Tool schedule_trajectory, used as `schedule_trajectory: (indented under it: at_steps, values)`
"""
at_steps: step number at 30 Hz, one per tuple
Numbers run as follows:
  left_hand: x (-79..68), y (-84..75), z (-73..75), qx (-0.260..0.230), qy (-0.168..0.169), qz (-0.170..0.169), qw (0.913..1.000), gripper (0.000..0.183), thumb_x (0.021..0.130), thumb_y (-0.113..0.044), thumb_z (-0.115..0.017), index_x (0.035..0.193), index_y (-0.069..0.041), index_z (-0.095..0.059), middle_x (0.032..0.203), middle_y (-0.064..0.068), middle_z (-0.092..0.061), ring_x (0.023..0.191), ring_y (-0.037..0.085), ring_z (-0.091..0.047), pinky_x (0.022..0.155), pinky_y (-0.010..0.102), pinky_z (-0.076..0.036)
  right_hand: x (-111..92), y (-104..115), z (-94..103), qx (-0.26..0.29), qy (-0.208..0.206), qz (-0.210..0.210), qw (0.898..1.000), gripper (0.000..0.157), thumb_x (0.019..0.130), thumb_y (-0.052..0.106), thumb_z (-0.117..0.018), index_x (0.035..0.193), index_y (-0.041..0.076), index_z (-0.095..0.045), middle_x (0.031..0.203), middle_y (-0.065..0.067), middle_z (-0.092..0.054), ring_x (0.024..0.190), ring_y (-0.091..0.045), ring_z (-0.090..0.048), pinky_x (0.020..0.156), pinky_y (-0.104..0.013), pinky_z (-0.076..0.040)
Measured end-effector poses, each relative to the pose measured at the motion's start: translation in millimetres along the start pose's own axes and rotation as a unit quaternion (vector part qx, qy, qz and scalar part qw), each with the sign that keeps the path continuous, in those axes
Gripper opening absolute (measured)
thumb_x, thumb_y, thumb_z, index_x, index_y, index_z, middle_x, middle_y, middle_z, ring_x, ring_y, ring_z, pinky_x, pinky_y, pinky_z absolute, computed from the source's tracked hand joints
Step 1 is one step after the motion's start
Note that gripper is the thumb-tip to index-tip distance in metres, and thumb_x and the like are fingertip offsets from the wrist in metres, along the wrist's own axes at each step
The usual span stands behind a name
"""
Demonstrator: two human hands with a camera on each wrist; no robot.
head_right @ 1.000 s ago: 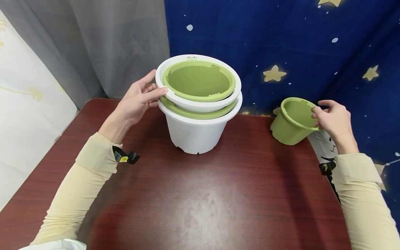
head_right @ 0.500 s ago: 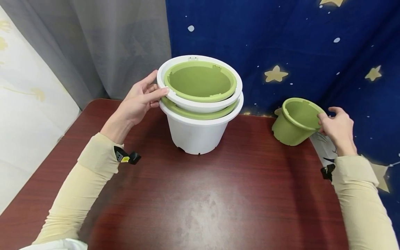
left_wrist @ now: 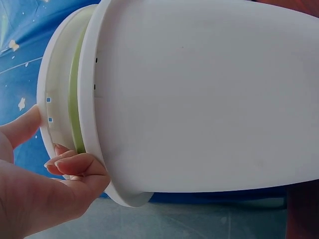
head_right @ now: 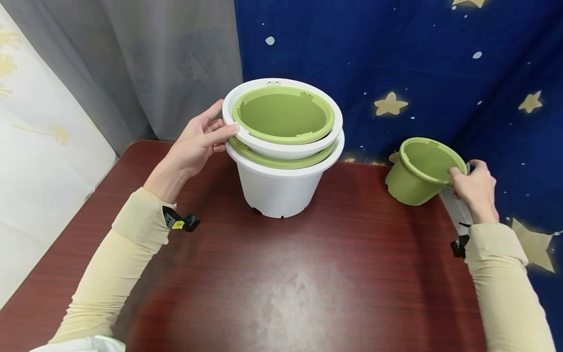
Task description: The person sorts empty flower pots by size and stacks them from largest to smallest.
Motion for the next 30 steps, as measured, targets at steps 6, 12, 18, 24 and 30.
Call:
schedule_trajectory:
  at_steps: [6,12,18,24,30]
  values:
    - [-0.1,1.1,0.5,0.0,-0.001,0.004,1.0,0.087,0.093,-0.003,-0.069,0.162,-0.011,-0.016,0.082,0.002,-0.056,0.066,0.011,-0.042,0.055,0.019,-0.029,3.3,-9.1,-4.2,0.025,-0.002,-0.017,1.0,0.081,0.1,0.035,-0.043,0.151,-0.018,-0.009,0.052,0.017,-0.058,0.044,-0.007,-0.061,0.046,-0.024,-0.049]
    - [-1.1,0.6,0.2,0.002,-0.002,0.003,1.0,0.087,0.093,-0.003,-0.069,0.162,-0.011,-0.016,0.082,0.002,-0.056,0.065,0.011,-0.042,0.056,0.019,-0.029,3.3,-12.8,-6.7,0.013,-0.005,-0.027,1.0,0.081,0.099,0.035,-0.042,0.15,-0.02,-0.011,0.051,0.01,-0.058,0.044,-0.006,-0.059,0.047,-0.02,-0.047]
    - [-1.8,-0.2,0.2,0.004,-0.004,0.004,1.0,0.087,0.093,-0.003,-0.069,0.162,-0.011,-0.016,0.081,0.002,-0.055,0.066,0.011,-0.042,0.056,0.019,-0.029,2.1,-17.5,-13.3,0.049,0.009,-0.023,0.998,0.073,0.099,0.029,-0.044,0.144,-0.023,-0.021,0.05,0.014,-0.057,0.044,-0.005,-0.059,0.046,-0.021,-0.05]
    - [-1.2,-0.2,-0.5,0.006,-0.004,0.006,1.0,0.088,0.093,-0.004,-0.07,0.162,-0.011,-0.016,0.082,0.002,-0.056,0.071,0.011,-0.046,0.056,0.019,-0.029,4.3,-21.6,-23.5,0.161,0.018,-0.03,0.986,0.065,0.098,0.017,-0.045,0.142,-0.022,-0.019,0.052,0.015,-0.061,0.043,-0.006,-0.062,0.044,-0.024,-0.052]
    - [-1.4,-0.4,-0.8,0.008,-0.005,0.004,0.9999,0.088,0.093,-0.003,-0.069,0.162,-0.011,-0.016,0.082,0.002,-0.056,0.07,0.011,-0.045,0.056,0.019,-0.029,5.0,-21.3,-30.0,0.228,0.038,-0.037,0.972,0.023,0.101,0.014,-0.039,0.115,-0.004,-0.038,0.054,0.006,-0.065,0.046,-0.007,-0.064,0.046,-0.022,-0.053]
Point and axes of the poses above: each hand's wrist, its own x-axis towards the middle knuckle, its own z-axis out of the back of the hand, y = z × x, the point moved 5 cm from there along x, towards the middle knuckle
